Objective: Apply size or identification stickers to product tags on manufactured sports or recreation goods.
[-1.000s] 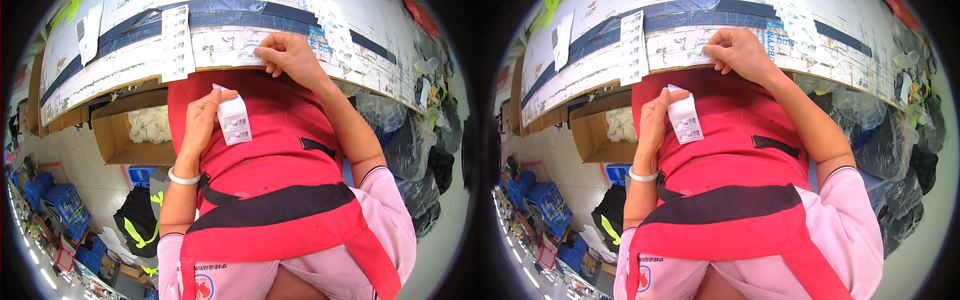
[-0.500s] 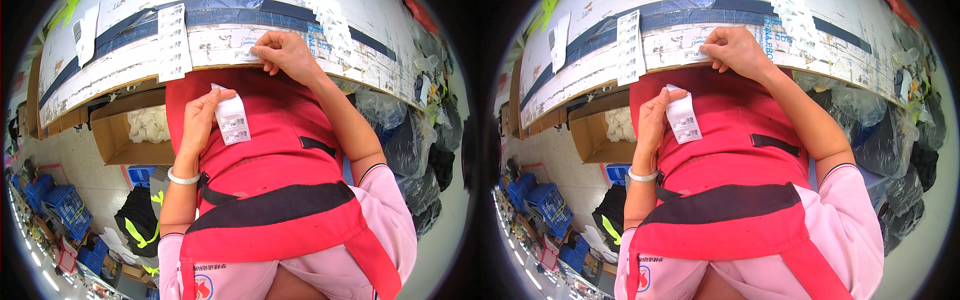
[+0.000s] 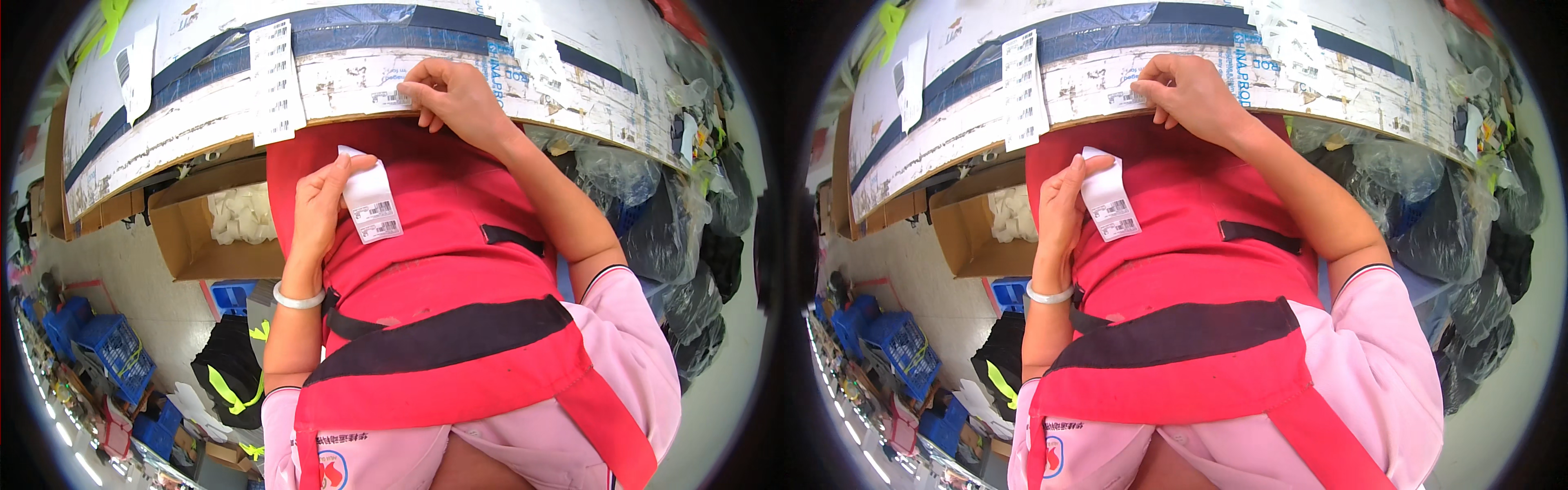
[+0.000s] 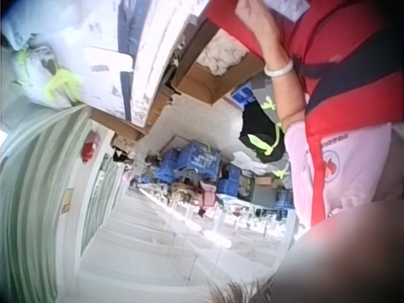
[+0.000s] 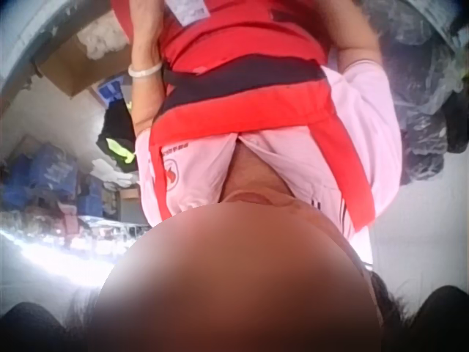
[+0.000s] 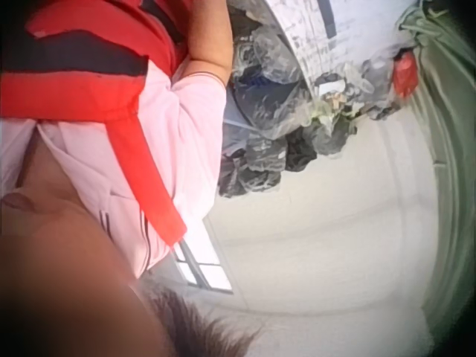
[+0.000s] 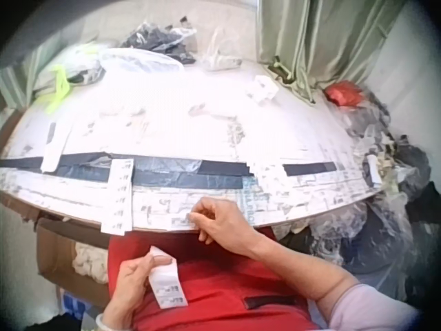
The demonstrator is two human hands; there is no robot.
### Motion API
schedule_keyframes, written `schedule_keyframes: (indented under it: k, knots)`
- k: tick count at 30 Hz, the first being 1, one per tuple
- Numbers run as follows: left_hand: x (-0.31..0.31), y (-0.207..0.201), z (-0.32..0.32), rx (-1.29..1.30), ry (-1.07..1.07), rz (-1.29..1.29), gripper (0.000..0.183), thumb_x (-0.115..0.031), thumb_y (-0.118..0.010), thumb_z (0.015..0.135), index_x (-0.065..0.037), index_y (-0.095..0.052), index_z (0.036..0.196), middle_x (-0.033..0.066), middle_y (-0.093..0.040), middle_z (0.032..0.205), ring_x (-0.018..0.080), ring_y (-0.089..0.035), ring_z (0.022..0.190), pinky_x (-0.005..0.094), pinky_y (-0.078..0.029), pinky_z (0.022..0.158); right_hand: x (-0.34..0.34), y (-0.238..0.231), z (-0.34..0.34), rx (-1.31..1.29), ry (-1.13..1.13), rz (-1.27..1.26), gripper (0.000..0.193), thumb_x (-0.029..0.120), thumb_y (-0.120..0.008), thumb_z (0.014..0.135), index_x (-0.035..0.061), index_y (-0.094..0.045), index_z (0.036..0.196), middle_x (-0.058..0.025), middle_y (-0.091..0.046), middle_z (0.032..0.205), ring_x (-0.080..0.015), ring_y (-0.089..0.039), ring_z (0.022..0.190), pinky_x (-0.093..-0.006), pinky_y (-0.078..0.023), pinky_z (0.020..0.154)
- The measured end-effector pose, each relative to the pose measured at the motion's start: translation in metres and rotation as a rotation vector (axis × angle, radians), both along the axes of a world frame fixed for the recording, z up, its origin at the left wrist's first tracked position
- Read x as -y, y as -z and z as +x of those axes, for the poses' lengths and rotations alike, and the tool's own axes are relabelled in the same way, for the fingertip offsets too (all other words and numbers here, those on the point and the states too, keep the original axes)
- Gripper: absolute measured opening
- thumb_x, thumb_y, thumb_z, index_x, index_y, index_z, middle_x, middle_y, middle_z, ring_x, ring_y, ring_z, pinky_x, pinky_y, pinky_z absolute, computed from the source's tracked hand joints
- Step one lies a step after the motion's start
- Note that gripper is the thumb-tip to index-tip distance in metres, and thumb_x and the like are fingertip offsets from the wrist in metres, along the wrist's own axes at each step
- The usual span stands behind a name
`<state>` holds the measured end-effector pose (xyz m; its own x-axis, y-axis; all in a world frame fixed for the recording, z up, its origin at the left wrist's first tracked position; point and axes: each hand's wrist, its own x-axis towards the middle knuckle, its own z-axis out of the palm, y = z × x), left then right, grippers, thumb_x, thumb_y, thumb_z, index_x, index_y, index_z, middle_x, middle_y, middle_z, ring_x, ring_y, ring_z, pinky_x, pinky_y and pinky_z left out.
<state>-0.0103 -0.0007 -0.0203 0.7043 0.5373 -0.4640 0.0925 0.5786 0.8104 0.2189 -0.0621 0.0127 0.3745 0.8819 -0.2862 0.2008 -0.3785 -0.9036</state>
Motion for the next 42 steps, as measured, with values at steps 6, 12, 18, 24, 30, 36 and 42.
schedule_keyframes:
  k: [6, 12, 18, 24, 30, 36, 42]
  knots:
    - [-0.001, -0.004, -0.011, 0.198, 0.051, -0.060, 0.034, -0.021, -0.050, 0.098, 0.006, -0.059, 0.118, 0.0125, -0.064, 0.109, 0.0158, -0.063, 0.093, 0.0282, -0.051, 0.080, 0.042, -0.021, 0.028, -0.049, 0.149, 0.097, 0.018, 0.018, -0.060, 0.093, 0.0007, -0.063, 0.095, -0.0013, -0.060, 0.071, -0.0061, -0.057, 0.059, -0.0195, -0.047, 0.051]
    - [-0.002, -0.001, -0.029, 0.188, 0.111, -0.104, 0.031, -0.009, -0.062, 0.089, 0.005, -0.061, 0.116, 0.0111, -0.065, 0.104, 0.0149, -0.063, 0.092, 0.0267, -0.050, 0.082, 0.114, -0.008, 0.121, 0.208, 0.518, 0.114, 0.020, 0.023, -0.069, 0.086, 0.0035, -0.066, 0.089, -0.0003, -0.063, 0.069, -0.0082, -0.059, 0.061, -0.0228, -0.047, 0.052]
    - [-0.002, -0.008, -0.027, 0.086, 0.162, -0.109, 0.023, -0.004, -0.061, 0.088, 0.005, -0.064, 0.109, 0.0087, -0.066, 0.086, 0.0110, -0.060, 0.064, 0.0208, -0.046, 0.049, 0.117, 0.005, 0.119, 0.909, 0.534, -0.221, 0.034, 0.030, -0.074, 0.078, 0.0075, -0.063, 0.101, -0.0044, -0.060, 0.070, -0.0181, -0.058, 0.063, -0.0318, -0.047, 0.062]
    - [0.003, -0.012, -0.018, 0.012, 0.085, -0.040, 0.021, -0.004, -0.061, 0.090, 0.003, -0.066, 0.109, 0.0062, -0.066, 0.082, 0.0090, -0.058, 0.061, 0.0198, -0.044, 0.049, 0.068, -0.034, 0.004, 0.063, 0.018, -0.048, 0.016, 0.016, -0.063, 0.089, 0.0001, -0.066, 0.091, -0.0017, -0.063, 0.081, -0.0076, -0.057, 0.076, -0.0229, -0.047, 0.071]
    - [0.002, -0.010, -0.010, 0.085, -0.049, -0.149, 0.022, -0.008, -0.062, 0.091, 0.005, -0.065, 0.109, 0.0069, -0.067, 0.085, 0.0093, -0.060, 0.067, 0.0224, -0.049, 0.057, 0.045, -0.011, -0.048, -0.399, -0.376, -0.255, 0.017, 0.016, -0.066, 0.088, -0.0002, -0.067, 0.089, -0.0033, -0.062, 0.071, -0.0067, -0.057, 0.063, -0.0223, -0.047, 0.057]
    - [0.005, -0.003, -0.020, 0.043, 0.074, -0.021, 0.022, -0.007, -0.068, 0.087, 0.005, -0.067, 0.104, 0.0068, -0.068, 0.085, 0.0098, -0.061, 0.070, 0.0233, -0.052, 0.062, 0.043, 0.002, -0.059, -0.509, -0.221, -0.205, 0.014, 0.014, -0.065, 0.089, 0.0005, -0.066, 0.092, -0.0022, -0.062, 0.075, -0.0058, -0.056, 0.062, -0.0209, -0.045, 0.055]
    - [0.003, 0.001, -0.017, -0.015, 0.110, 0.022, 0.020, -0.009, -0.068, 0.087, 0.005, -0.068, 0.102, 0.0060, -0.067, 0.082, 0.0095, -0.061, 0.067, 0.0229, -0.052, 0.059, 0.036, 0.003, -0.056, -0.173, -0.182, 0.113, 0.008, 0.009, -0.065, 0.088, 0.0011, -0.066, 0.088, 0.0000, -0.059, 0.080, -0.0077, -0.055, 0.075, -0.0224, -0.046, 0.068]
